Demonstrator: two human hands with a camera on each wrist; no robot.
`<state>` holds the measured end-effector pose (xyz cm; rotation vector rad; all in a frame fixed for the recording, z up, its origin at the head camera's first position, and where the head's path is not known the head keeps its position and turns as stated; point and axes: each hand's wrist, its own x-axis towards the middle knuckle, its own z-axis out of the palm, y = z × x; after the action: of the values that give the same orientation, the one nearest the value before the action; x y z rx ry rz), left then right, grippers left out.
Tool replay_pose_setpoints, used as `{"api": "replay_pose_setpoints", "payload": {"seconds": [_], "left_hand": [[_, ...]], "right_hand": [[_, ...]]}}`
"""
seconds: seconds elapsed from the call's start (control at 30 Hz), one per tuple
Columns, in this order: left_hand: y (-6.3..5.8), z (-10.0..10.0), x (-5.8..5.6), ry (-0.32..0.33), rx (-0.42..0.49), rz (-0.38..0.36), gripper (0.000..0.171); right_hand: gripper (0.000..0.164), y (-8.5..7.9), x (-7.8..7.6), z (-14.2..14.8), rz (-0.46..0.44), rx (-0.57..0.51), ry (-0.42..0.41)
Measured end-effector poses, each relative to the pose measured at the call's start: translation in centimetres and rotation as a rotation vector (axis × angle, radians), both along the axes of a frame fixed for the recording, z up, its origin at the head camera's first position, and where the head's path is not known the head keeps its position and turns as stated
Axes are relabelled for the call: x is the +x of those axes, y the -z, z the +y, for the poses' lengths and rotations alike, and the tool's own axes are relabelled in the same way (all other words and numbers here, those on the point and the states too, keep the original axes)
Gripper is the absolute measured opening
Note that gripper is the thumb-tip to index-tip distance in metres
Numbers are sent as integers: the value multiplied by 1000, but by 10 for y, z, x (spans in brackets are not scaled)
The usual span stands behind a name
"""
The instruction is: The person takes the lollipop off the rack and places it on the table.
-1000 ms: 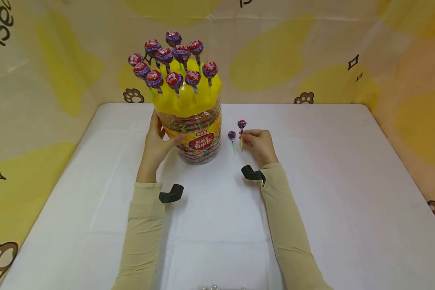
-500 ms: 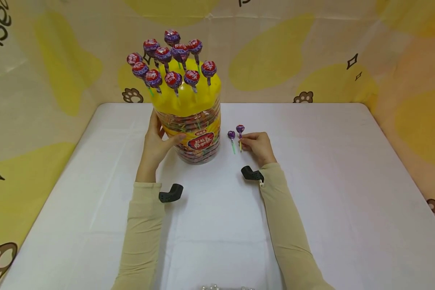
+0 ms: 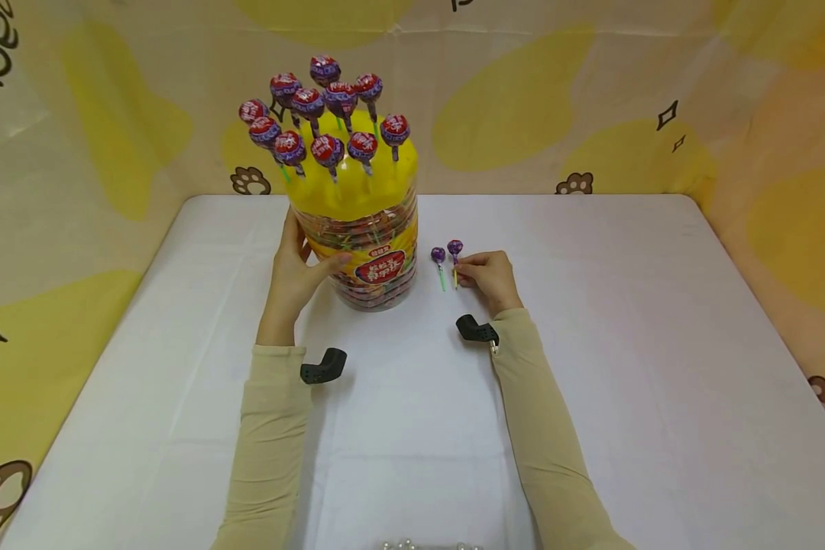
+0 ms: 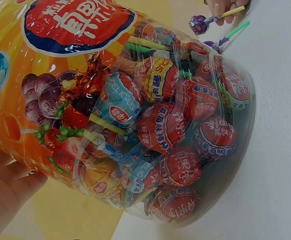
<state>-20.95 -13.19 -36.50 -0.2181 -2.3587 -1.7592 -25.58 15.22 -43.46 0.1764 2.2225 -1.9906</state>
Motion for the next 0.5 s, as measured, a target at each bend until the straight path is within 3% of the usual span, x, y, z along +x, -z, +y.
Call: {"api": "replay_pose_setpoints", "payload": {"seconds": [0.5], "left_hand": [[0,0,0,0,0,-6,97]], "right_hand": [[27,1,0,1,-17,9,16]]}}
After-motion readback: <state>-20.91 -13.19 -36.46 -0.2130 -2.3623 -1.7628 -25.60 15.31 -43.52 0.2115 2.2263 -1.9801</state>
